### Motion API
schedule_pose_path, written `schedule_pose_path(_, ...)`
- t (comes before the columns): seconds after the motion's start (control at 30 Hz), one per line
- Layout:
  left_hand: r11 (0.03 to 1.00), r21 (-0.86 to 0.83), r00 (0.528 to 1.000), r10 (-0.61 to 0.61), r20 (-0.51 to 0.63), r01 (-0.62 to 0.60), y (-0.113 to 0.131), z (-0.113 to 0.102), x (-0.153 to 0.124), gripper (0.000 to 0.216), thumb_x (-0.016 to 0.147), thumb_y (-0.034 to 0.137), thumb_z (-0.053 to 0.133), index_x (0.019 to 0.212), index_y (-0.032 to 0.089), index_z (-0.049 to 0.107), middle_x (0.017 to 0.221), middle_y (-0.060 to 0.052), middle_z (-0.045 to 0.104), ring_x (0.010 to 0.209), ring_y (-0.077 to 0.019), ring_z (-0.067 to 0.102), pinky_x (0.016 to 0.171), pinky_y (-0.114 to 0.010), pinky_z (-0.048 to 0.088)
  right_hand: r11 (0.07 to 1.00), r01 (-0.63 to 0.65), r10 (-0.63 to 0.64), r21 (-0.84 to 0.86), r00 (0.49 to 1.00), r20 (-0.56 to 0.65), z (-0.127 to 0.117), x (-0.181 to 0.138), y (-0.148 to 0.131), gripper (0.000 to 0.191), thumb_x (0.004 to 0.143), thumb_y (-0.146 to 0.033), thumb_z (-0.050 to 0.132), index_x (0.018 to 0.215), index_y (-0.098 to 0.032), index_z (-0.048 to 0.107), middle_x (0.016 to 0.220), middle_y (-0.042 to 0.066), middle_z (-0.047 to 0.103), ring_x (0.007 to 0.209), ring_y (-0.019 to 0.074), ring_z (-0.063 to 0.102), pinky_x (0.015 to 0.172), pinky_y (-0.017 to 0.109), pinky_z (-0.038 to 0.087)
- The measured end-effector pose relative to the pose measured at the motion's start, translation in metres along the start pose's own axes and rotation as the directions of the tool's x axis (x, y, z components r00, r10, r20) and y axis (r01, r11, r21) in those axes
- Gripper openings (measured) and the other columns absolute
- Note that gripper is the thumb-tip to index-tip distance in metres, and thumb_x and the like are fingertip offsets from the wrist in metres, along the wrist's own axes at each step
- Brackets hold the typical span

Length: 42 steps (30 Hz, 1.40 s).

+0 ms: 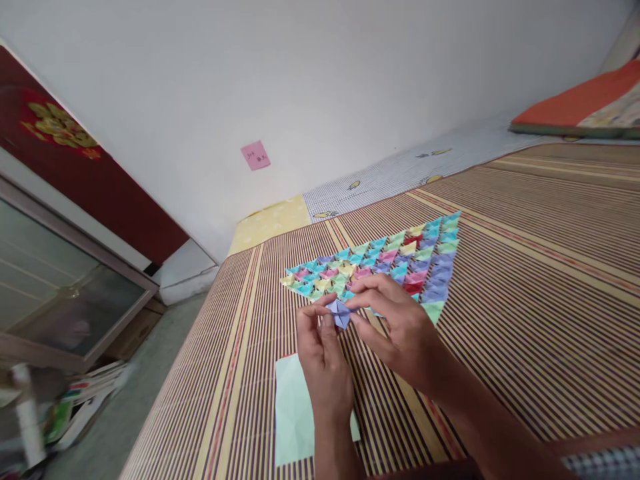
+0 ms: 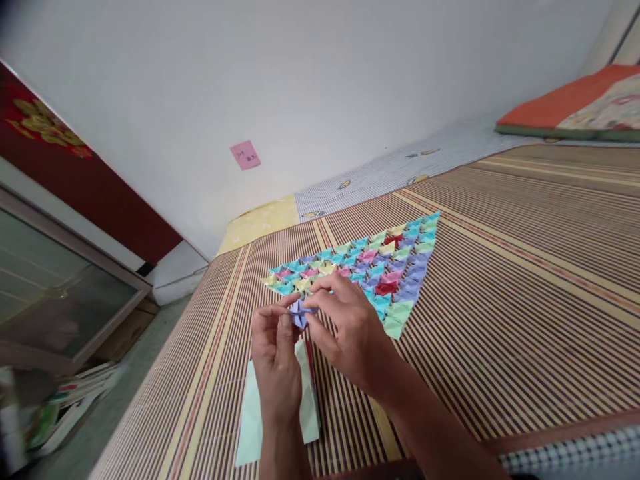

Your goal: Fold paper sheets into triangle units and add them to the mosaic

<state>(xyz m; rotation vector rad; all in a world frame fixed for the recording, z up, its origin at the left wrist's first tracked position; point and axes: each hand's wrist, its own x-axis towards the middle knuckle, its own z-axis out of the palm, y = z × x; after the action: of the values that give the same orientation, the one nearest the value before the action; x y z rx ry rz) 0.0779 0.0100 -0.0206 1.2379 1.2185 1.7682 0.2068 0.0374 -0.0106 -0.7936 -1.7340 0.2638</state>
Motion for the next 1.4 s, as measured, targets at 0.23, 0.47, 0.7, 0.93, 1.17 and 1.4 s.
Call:
schedule_pose_path(0.23, 0.98, 0.178, 0.995, 0.078, 0.067, -0.089, -0.005, 0.005, -0.002, 0.01, 0.101, 0.031, 0.052, 0.097, 0.025, 0.059, 0.124, -0.009, 0.067, 0.116, -0.0234, 0.062, 0.1, -0.039, 0.045, 0.972, 0.049, -0.038, -0.231, 0.998, 0.056, 0.007, -0.003, 0.0, 0.016, 0.09, -0.004, 0.055, 0.088, -0.018, 0.063, 0.109, 0.013, 0.063, 0.104, 0.03, 0.06, 0.09, 0.047, 0.048)
schedule_pose_path(0.47, 0.962, 0.249, 0.991, 0.09, 0.102, -0.113, -0.009, 0.009, 0.0, 0.012, 0.102, 0.026, 0.048, 0.096, 0.025, 0.058, 0.121, -0.007, 0.067, 0.114, -0.0222, 0.063, 0.1, -0.038, 0.044, 0.952, 0.01, 0.025, -0.305, 0.994, 0.11, 0.013, -0.006, 0.004, 0.014, 0.091, -0.005, 0.052, 0.09, -0.018, 0.058, 0.1, 0.013, 0.065, 0.098, 0.0313, 0.06, 0.085, 0.046, 0.047)
schedule_pose_path(0.7, 0.985, 0.168, 0.994, 0.023, 0.105, -0.041, -0.006, 0.011, -0.004, 0.012, 0.103, 0.029, 0.048, 0.096, 0.024, 0.057, 0.12, -0.007, 0.068, 0.113, -0.0212, 0.063, 0.098, -0.036, 0.044, 0.91, 0.013, 0.044, -0.414, 0.991, 0.13, 0.015, -0.009, 0.013, 0.014, 0.09, -0.006, 0.053, 0.091, -0.017, 0.062, 0.101, 0.012, 0.066, 0.095, 0.0301, 0.059, 0.082, 0.042, 0.046)
schedule_pose_path(0.93, 0.832, -0.461, 0.95, -0.296, 0.101, 0.309, -0.013, 0.014, -0.002, 0.017, 0.095, 0.034, 0.065, 0.091, 0.023, 0.053, 0.107, -0.005, 0.07, 0.096, -0.0156, 0.067, 0.077, -0.024, 0.05, 0.918, 0.052, -0.036, -0.392, 0.998, 0.048, 0.018, -0.011, 0.018, 0.014, 0.094, -0.01, 0.057, 0.089, -0.016, 0.068, 0.106, 0.013, 0.067, 0.094, 0.0296, 0.06, 0.08, 0.041, 0.045)
schedule_pose_path(1.17, 0.745, -0.569, 0.93, -0.352, 0.108, 0.348, -0.008, 0.018, -0.003, 0.023, 0.085, 0.033, 0.077, 0.094, 0.02, 0.06, 0.087, -0.001, 0.068, 0.078, -0.0104, 0.066, 0.072, -0.021, 0.051, 0.938, 0.035, -0.021, -0.346, 0.999, 0.043, 0.02, -0.01, 0.02, 0.012, 0.096, -0.012, 0.057, 0.092, -0.015, 0.069, 0.114, 0.015, 0.064, 0.105, 0.0317, 0.059, 0.091, 0.046, 0.047)
schedule_pose_path(1.4, 0.794, -0.469, 0.917, -0.383, 0.11, 0.387, -0.005, 0.018, -0.005, 0.036, 0.082, 0.033, 0.081, 0.111, 0.02, 0.064, 0.092, -0.002, 0.072, 0.084, -0.0127, 0.069, 0.076, -0.023, 0.054, 0.944, 0.051, -0.026, -0.325, 0.996, 0.08, 0.017, -0.01, 0.024, 0.008, 0.094, -0.013, 0.061, 0.094, -0.015, 0.069, 0.122, 0.017, 0.063, 0.112, 0.0346, 0.058, 0.092, 0.049, 0.047)
